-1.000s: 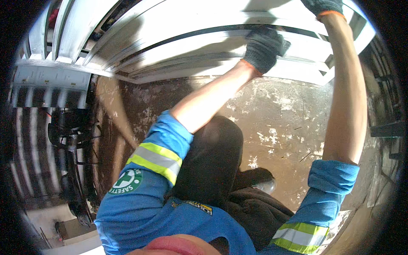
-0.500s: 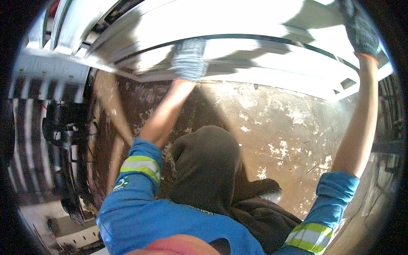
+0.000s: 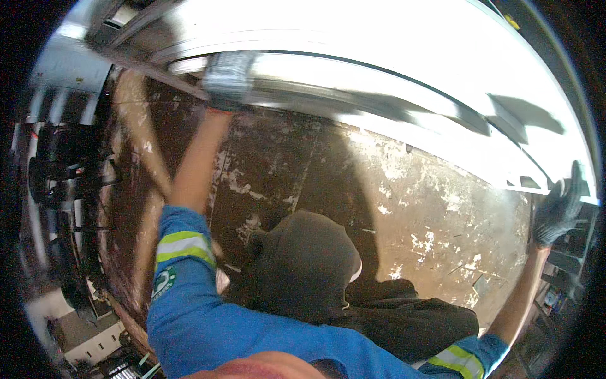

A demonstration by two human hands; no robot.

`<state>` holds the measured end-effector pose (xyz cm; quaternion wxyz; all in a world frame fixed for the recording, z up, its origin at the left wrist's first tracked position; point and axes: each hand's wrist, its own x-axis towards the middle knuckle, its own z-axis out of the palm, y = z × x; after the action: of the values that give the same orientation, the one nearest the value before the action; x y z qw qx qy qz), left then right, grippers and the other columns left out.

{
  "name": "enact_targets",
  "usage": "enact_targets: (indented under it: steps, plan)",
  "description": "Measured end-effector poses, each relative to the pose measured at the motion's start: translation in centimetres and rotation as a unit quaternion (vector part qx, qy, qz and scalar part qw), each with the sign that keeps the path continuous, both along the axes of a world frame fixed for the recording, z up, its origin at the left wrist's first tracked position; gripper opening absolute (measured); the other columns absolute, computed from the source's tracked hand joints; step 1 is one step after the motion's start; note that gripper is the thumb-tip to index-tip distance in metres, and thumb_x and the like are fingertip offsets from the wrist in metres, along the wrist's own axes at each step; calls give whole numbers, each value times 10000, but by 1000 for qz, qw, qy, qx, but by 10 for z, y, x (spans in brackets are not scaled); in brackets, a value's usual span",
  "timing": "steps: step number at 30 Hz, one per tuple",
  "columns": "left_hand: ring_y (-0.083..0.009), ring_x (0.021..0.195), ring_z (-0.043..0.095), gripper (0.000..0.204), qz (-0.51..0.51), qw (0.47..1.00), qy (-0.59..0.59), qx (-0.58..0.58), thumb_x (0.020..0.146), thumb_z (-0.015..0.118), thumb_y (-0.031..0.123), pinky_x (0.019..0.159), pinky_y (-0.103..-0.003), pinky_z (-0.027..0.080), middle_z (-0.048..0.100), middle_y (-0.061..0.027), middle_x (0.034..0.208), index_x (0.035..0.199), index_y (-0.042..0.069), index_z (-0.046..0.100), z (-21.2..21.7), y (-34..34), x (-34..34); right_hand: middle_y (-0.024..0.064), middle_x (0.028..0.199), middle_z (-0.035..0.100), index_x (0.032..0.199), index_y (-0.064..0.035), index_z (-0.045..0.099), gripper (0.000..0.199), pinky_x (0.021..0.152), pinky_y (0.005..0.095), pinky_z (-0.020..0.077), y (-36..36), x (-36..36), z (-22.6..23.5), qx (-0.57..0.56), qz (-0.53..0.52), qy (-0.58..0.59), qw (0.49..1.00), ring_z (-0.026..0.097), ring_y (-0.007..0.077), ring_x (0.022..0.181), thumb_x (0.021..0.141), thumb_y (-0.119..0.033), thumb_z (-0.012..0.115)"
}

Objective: The person kneels on the floor and uses a sanding block to sand the edges and flat surfaces of white wooden trim pieces. The person repeatedly rubs the sanding block along the trim's length and corners.

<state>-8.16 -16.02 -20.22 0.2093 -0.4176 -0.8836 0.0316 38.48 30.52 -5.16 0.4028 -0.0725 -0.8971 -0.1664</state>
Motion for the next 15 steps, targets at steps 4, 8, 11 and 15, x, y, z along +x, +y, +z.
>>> enact_targets:
  steps: [4,8,11,15]
  plan:
    - [-299,1146,538,421,50,998,20,22,896,442,143,1014,-388,395,559,-132,1273,1308,131,531,53,-146,-79,180,1381,442,1346,-1,415,464,1107,441,283,-77,3,-103,-67,-8,-263,962,386,323,1314,905,-130,478]
    - [-279,1097,572,378,3,919,-172,355,834,574,73,971,-382,421,621,-163,1161,1206,5,583,-8,-126,-5,177,1463,304,1417,-15,261,717,1135,458,229,-25,0,-122,-124,-82,-216,965,295,334,1358,763,-14,555]
    - [-251,1027,583,364,73,875,-211,431,812,594,51,936,-351,436,623,-125,1141,1172,-5,587,-44,-94,77,199,1393,387,1381,-6,327,780,1083,454,333,3,-8,-134,-73,-137,-198,968,380,356,1293,617,67,467]
    - [-223,1036,581,355,149,780,-354,495,824,535,-1,927,-340,446,617,-126,1152,1176,-24,572,-131,-135,118,197,1350,451,1333,5,388,643,1062,438,347,37,0,-137,-76,-253,-149,953,408,361,1267,720,-76,565]
